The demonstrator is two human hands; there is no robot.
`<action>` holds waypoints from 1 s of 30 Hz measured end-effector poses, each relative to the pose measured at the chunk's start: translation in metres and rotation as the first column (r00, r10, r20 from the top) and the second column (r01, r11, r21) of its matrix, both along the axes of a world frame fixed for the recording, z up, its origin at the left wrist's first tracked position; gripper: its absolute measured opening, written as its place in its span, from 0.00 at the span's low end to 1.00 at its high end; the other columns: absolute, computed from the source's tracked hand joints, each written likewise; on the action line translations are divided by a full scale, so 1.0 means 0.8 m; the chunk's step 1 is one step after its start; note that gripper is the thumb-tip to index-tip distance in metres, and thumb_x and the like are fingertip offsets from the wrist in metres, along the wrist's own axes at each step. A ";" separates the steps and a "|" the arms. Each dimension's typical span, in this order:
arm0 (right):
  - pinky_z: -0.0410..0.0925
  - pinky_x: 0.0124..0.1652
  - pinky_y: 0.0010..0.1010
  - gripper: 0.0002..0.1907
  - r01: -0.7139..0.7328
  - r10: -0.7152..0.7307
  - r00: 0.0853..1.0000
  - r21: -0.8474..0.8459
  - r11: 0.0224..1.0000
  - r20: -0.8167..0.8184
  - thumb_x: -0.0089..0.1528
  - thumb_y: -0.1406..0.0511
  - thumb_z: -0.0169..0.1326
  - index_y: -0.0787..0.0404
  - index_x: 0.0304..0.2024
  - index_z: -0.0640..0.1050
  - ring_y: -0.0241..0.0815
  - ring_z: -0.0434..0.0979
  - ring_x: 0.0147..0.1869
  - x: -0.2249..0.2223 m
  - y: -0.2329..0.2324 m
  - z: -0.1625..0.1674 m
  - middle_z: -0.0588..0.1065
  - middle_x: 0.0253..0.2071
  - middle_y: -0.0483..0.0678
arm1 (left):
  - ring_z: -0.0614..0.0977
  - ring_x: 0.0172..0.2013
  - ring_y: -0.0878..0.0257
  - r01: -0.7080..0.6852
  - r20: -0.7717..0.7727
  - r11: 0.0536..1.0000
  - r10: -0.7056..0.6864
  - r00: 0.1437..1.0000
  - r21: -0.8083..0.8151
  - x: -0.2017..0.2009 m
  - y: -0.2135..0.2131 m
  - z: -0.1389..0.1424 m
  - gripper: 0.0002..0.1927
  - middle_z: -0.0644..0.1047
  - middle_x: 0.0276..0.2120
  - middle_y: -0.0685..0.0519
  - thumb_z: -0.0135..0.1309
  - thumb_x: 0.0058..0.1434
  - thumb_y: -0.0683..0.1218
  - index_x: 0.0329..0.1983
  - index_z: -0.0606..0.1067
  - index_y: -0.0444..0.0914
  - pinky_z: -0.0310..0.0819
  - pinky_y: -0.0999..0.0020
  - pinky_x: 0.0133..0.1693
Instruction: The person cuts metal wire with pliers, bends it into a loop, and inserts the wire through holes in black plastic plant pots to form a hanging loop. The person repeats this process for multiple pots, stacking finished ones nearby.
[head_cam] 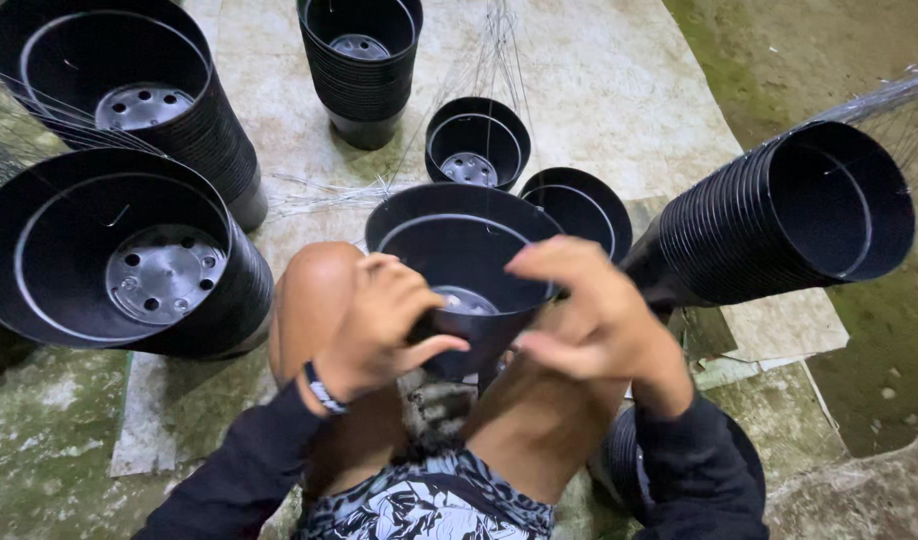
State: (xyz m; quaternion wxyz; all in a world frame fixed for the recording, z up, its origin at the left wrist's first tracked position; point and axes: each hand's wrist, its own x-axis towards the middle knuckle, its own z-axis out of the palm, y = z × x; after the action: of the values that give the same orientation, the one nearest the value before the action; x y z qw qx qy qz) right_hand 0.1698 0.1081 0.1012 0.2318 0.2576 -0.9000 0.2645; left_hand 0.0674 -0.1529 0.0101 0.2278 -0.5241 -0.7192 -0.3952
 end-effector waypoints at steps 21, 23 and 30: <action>0.68 0.31 0.44 0.15 -0.171 0.098 0.959 0.268 0.948 0.266 0.60 0.59 0.63 0.61 0.33 0.71 0.57 0.76 0.30 -0.008 -0.071 -0.092 0.74 0.27 0.52 | 0.77 0.51 0.42 -0.156 0.262 0.974 0.109 0.959 0.167 -0.151 0.080 0.033 0.21 0.74 0.50 0.36 0.55 0.72 0.49 0.57 0.70 0.28 0.71 0.56 0.53; 0.67 0.27 0.45 0.17 -0.194 0.118 0.950 0.248 0.949 0.290 0.57 0.58 0.63 0.62 0.35 0.72 0.59 0.76 0.28 -0.015 -0.074 -0.086 0.74 0.27 0.54 | 0.81 0.44 0.45 -0.101 0.357 0.988 0.054 0.932 0.116 -0.196 0.129 0.045 0.21 0.78 0.43 0.40 0.51 0.73 0.52 0.56 0.71 0.29 0.74 0.58 0.46; 0.68 0.26 0.46 0.19 -0.244 0.155 0.933 0.256 0.935 0.324 0.62 0.61 0.56 0.64 0.51 0.71 0.60 0.76 0.28 -0.029 -0.080 -0.091 0.75 0.30 0.58 | 0.82 0.24 0.67 0.181 0.602 0.923 -0.362 0.712 0.340 -0.251 0.217 0.021 0.20 0.74 0.23 0.55 0.36 0.78 0.53 0.37 0.69 0.34 0.79 0.70 0.30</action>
State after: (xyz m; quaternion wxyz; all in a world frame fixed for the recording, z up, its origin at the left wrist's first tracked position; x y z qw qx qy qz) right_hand 0.1463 0.0441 0.0286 0.0240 0.3370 -0.9224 0.1871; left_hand -0.1337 0.0208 0.0270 -0.0336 -0.4189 -0.6098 -0.6720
